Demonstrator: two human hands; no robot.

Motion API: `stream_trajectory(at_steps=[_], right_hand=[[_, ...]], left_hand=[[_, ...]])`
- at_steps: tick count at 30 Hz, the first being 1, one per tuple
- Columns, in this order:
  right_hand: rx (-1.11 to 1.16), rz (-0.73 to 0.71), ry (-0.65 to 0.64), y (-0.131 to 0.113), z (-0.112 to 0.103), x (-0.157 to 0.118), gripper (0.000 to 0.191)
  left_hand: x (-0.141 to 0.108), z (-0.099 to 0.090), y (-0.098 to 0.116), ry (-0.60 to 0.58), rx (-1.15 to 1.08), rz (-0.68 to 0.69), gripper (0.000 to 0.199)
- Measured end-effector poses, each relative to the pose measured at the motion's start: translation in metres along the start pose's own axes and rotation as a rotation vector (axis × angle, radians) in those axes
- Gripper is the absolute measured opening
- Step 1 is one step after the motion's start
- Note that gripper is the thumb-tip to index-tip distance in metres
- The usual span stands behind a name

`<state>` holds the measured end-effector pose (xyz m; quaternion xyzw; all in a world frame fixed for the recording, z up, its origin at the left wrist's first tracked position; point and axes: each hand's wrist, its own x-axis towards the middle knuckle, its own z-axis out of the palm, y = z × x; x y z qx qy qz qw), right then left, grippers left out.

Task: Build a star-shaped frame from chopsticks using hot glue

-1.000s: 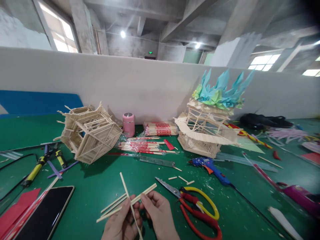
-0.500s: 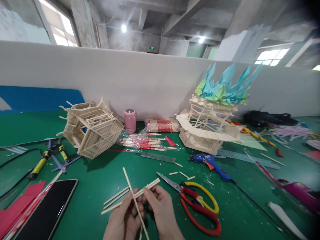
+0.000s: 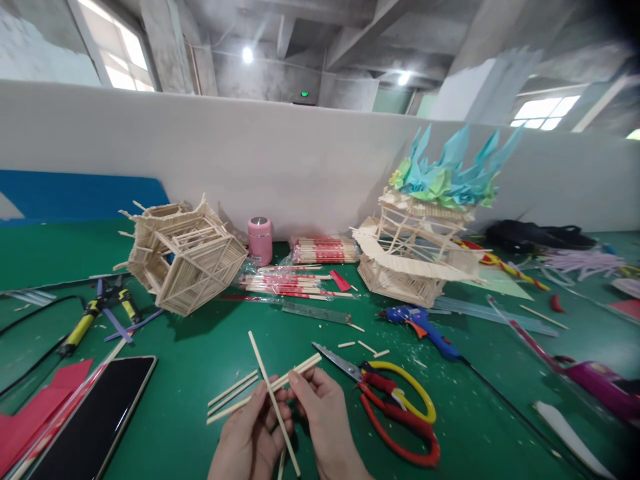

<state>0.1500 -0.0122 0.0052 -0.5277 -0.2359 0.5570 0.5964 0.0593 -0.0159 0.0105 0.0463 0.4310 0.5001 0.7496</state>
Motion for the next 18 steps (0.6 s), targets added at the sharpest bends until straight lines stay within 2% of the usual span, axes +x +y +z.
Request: stream_trajectory(at_steps=[6, 13, 18], right_hand=[[-0.012, 0.002, 0.001, -0.001, -0.002, 0.000, 0.031], [-0.039, -0.057, 0.057, -0.007, -0.009, 0.005, 0.032], [-0.047, -0.085, 0.060, -0.012, -0.014, 0.011, 0.035]], left_hand=[[-0.004, 0.004, 0.003, 0.024, -0.035, -0.017, 0.023], [-0.010, 0.008, 0.007, -0.021, -0.048, -0.027, 0.034], [-0.007, 0.005, 0.008, -0.066, -0.095, -0.059, 0.040]])
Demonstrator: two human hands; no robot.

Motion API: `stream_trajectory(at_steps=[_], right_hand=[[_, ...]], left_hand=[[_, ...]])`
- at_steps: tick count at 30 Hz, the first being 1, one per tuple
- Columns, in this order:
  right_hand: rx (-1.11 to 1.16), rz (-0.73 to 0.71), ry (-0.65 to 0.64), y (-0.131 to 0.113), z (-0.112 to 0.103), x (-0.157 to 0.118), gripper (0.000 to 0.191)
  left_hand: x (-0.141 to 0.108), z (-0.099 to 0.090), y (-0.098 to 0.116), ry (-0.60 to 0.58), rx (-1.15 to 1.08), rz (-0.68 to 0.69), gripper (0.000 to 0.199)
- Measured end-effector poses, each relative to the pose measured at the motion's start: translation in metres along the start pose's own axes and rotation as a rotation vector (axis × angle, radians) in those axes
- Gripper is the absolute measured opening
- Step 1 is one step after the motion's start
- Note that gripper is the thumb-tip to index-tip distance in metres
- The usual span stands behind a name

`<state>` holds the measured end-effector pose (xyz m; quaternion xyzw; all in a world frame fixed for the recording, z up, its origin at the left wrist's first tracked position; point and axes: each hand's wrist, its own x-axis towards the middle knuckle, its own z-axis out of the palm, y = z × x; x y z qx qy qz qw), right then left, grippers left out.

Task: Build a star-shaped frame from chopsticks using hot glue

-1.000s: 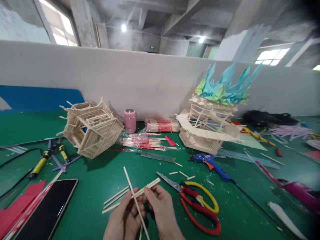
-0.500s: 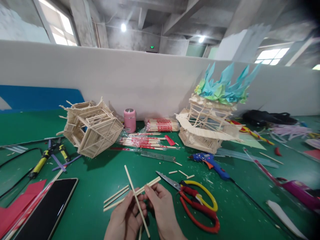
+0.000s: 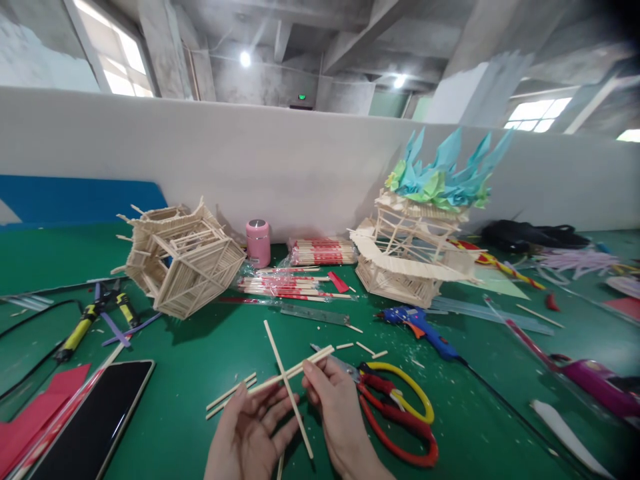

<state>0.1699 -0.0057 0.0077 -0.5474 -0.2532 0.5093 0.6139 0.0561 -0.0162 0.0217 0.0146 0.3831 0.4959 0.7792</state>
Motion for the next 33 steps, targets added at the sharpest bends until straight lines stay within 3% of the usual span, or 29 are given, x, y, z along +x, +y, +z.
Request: stream_trajectory(at_steps=[5, 12, 18, 23, 27, 30, 33], right_hand=[[0.007, -0.006, 0.005, -0.001, -0.007, 0.007, 0.036], [0.017, -0.010, 0.013, -0.001, -0.008, 0.007, 0.037], [0.009, 0.001, -0.005, 0.000, -0.002, 0.001, 0.036], [0.016, -0.001, 0.006, -0.001, -0.007, 0.005, 0.036], [0.029, -0.015, 0.032, -0.008, -0.016, 0.013, 0.036], [0.008, -0.008, -0.003, -0.014, -0.023, 0.018, 0.034], [-0.062, 0.014, -0.130, -0.021, -0.026, 0.016, 0.031]], left_hand=[[0.005, -0.009, 0.006, -0.031, -0.058, -0.005, 0.041], [0.009, -0.011, -0.006, 0.000, 0.110, 0.068, 0.016], [0.011, -0.010, -0.015, 0.049, 0.178, 0.147, 0.024], [0.009, -0.013, -0.010, 0.063, 0.150, 0.185, 0.036], [0.008, -0.015, -0.003, 0.099, 0.180, 0.298, 0.042], [0.003, -0.017, 0.008, 0.137, 0.296, 0.417, 0.043], [-0.004, -0.013, 0.023, 0.102, 0.640, 0.521, 0.037]])
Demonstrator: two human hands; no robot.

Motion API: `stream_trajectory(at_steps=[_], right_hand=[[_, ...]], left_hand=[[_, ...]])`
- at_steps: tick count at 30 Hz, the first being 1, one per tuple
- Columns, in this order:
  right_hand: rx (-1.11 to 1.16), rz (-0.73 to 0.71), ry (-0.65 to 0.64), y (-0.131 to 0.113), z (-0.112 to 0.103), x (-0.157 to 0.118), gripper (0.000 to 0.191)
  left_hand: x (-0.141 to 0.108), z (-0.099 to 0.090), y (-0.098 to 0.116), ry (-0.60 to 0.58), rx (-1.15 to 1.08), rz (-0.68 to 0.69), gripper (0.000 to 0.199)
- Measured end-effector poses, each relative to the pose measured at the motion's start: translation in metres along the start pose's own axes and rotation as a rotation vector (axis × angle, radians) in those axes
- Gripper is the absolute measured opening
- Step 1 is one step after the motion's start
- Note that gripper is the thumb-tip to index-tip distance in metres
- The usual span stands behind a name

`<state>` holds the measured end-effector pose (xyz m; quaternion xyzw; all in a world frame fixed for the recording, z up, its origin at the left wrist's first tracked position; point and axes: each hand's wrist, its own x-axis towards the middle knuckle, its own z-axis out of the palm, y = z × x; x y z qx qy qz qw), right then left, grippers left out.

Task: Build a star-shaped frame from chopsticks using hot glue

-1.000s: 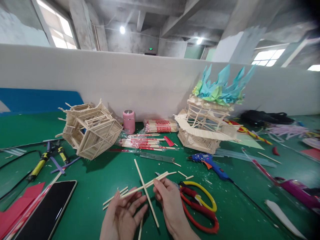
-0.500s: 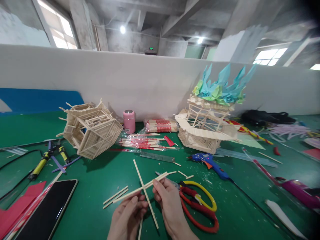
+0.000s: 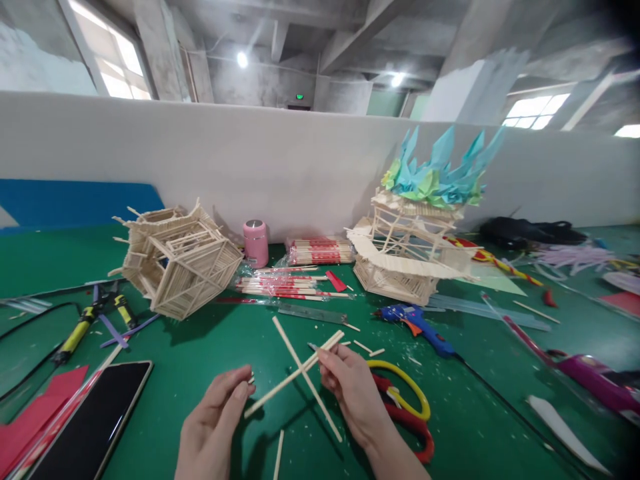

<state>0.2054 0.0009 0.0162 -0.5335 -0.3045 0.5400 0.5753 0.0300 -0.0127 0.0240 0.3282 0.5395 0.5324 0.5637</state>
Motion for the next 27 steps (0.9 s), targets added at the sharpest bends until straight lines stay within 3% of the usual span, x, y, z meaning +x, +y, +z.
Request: stream_trajectory(at_steps=[3, 5, 8, 14, 27], right_hand=[[-0.084, 0.011, -0.137, -0.008, 0.002, -0.005, 0.025], [-0.125, 0.009, -0.202, -0.013, 0.005, -0.009, 0.023], [-0.161, -0.001, -0.262, -0.016, 0.008, -0.011, 0.022], [-0.198, -0.027, -0.296, -0.013, 0.009, -0.013, 0.020], [-0.192, -0.071, -0.252, -0.013, 0.010, -0.014, 0.025]], left_hand=[[0.003, -0.002, 0.016, -0.347, 0.372, 0.072, 0.031], [0.006, 0.000, 0.022, -0.550, 0.475, 0.010, 0.036], [0.006, 0.006, 0.021, -0.683, 0.441, -0.115, 0.042], [0.001, 0.018, 0.000, -0.579, 0.192, -0.283, 0.043], [0.003, 0.019, -0.013, -0.439, 0.104, -0.301, 0.036]])
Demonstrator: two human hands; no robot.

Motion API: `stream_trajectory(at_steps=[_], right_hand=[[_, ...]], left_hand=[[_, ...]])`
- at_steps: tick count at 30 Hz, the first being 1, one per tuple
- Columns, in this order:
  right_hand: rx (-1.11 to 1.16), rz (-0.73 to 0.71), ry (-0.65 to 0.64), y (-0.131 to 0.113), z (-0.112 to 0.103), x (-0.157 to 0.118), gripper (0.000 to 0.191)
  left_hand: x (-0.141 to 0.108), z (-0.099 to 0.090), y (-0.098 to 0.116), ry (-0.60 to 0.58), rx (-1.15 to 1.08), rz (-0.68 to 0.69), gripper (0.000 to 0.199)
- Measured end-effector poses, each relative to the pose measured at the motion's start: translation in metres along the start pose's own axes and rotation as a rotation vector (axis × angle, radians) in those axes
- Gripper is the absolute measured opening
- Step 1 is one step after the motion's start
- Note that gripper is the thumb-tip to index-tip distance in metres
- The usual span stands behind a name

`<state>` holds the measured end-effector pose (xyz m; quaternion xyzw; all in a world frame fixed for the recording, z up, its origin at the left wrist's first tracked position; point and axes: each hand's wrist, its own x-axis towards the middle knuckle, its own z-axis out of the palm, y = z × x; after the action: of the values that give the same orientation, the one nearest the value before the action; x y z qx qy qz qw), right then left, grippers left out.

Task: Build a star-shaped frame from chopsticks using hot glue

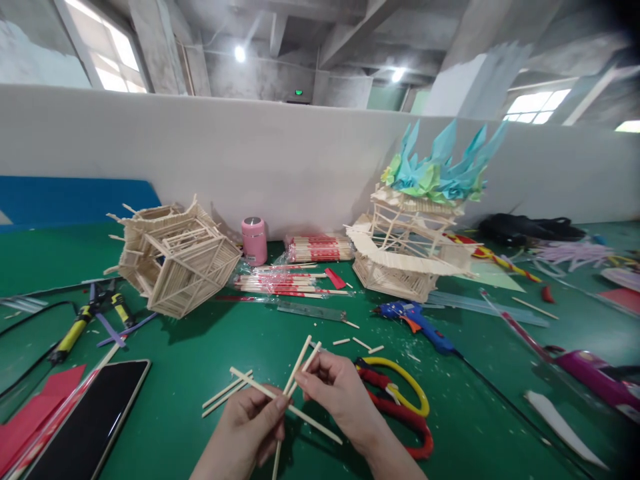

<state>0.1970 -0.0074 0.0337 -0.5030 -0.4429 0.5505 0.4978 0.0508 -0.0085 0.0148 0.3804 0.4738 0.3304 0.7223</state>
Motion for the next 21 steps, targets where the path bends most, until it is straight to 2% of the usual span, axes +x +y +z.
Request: stream_trajectory(at_steps=[21], right_hand=[[0.036, 0.001, 0.033, 0.0098, 0.0073, 0.0006, 0.029]], left_hand=[[0.0018, -0.0041, -0.0066, 0.058, -0.134, 0.016, 0.034]])
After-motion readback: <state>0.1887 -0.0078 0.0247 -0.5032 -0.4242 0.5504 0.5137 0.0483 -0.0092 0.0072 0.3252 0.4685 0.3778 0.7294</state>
